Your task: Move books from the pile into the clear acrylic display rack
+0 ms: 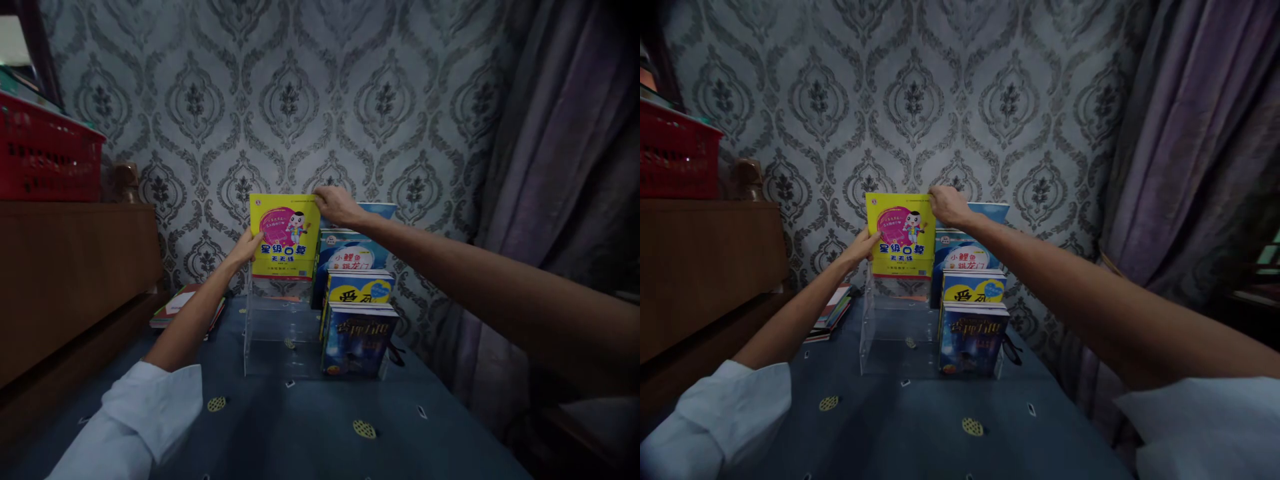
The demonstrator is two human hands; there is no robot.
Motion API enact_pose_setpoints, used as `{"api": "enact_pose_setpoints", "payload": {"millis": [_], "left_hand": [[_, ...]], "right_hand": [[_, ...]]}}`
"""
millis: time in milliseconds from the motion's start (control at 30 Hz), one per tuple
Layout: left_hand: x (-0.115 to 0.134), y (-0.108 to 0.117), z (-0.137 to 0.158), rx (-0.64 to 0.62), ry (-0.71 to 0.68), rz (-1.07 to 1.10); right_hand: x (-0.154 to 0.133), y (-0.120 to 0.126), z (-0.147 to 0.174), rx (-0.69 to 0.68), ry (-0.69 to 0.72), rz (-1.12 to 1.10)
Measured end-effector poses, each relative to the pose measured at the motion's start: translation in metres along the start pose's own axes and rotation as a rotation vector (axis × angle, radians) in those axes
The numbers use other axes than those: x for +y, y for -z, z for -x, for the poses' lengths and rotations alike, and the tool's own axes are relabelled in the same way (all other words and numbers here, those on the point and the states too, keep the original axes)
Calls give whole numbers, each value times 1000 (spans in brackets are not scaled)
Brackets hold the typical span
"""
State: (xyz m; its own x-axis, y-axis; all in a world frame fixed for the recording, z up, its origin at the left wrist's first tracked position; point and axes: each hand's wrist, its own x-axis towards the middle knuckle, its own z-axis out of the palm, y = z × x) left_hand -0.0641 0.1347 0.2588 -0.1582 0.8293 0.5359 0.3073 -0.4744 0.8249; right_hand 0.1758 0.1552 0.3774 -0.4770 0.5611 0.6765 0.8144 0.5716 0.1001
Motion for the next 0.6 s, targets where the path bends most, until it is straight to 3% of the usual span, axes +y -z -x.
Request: {"api": "enact_pose_setpoints", "payload": {"millis": [600], "left_hand": [[-4, 2, 5, 17, 45, 27]], "right_hand": [[3, 6, 1, 6, 46, -70]]}}
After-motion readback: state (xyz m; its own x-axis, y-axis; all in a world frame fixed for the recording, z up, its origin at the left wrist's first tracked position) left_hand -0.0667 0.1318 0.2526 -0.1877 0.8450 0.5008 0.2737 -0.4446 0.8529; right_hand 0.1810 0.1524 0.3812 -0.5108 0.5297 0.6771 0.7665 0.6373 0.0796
